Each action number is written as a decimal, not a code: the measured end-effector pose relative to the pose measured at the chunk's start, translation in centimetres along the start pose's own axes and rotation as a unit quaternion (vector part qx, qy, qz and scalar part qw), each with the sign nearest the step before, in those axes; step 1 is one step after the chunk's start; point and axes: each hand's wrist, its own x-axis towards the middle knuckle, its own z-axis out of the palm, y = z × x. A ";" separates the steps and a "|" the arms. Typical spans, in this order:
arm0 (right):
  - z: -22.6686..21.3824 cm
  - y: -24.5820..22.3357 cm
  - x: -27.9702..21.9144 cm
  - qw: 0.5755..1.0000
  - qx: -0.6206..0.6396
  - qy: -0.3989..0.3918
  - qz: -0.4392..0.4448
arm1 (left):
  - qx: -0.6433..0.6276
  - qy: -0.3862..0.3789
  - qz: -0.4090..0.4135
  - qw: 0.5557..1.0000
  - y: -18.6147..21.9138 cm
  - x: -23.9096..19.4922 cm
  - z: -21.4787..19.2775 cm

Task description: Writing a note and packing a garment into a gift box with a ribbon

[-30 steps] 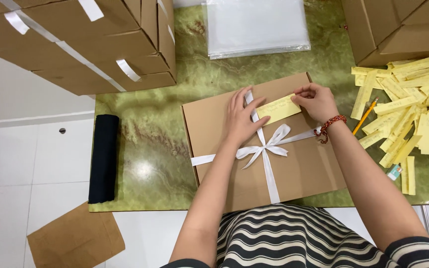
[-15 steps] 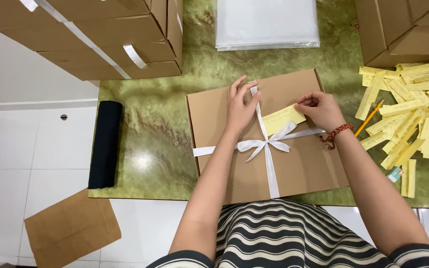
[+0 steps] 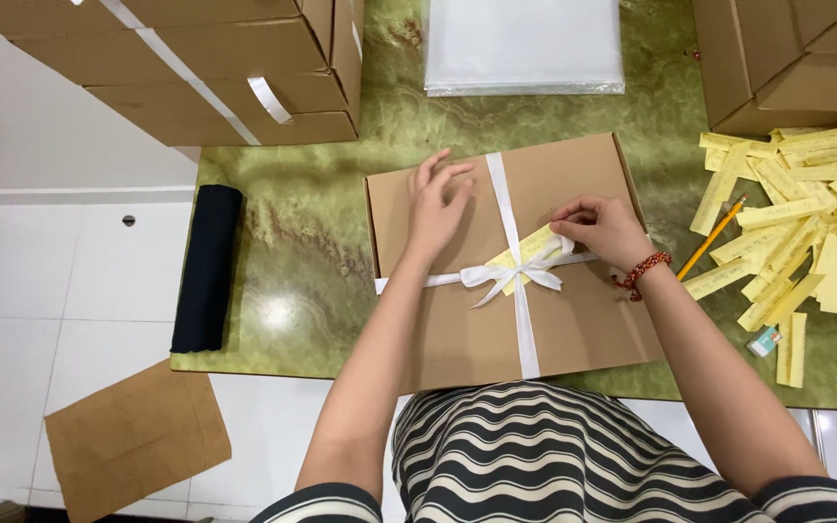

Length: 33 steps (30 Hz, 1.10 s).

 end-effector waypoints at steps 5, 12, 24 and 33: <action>-1.2 4.6 1.1 0.980 -0.129 0.134 -0.065 | 0.058 0.085 -0.065 0.993 -1.8 -2.9 -5.6; -4.2 7.4 -3.7 0.959 -0.161 0.215 -0.091 | -0.057 0.155 -0.275 0.947 -6.2 -9.4 -9.1; -2.9 14.6 -11.6 0.904 0.342 0.148 0.207 | -0.204 0.262 -0.342 0.879 -19.9 -13.2 -3.0; -7.7 17.9 -12.9 0.870 0.411 0.107 0.250 | -0.296 0.122 -0.473 0.821 -10.3 -9.8 -4.5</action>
